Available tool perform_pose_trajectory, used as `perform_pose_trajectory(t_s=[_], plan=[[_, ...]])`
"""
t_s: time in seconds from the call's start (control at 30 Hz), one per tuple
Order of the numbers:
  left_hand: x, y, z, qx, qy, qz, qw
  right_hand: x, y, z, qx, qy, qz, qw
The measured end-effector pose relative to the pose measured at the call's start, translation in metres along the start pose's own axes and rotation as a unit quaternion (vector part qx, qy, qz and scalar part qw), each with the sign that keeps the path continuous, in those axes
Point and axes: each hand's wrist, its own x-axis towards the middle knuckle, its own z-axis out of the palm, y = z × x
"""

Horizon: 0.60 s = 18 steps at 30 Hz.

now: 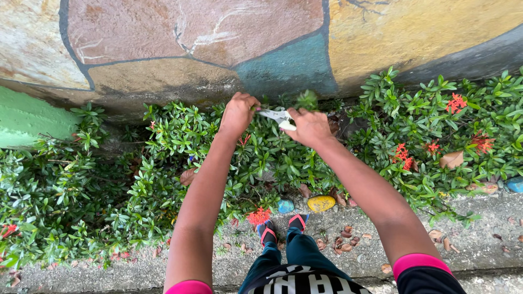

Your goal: The person uses pruning shears to trim a flowering shrub along a curb. They repeatedly reach into the foliage, cut small branches, and drop the cuttings onto the ground.

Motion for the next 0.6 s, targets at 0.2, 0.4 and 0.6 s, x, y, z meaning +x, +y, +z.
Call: perform_pose_trajectory(t_s=[0.2,0.4,0.6], plan=[[-0.010,-0.005,-0.013,-0.034,0.013,-0.015,0.999,0.004,-0.003,-0.003,-0.014,0.068,-0.040,0.997],[-0.036,-0.010,-0.019,-0.058,0.031,-0.041,0.997,0.002,-0.032,-0.015,-0.073,0.055,-0.053,0.994],[-0.053,-0.024,-0.015,-0.085,0.074,-0.045,0.993,-0.011,-0.031,-0.025,-0.091,0.059,-0.069,0.992]])
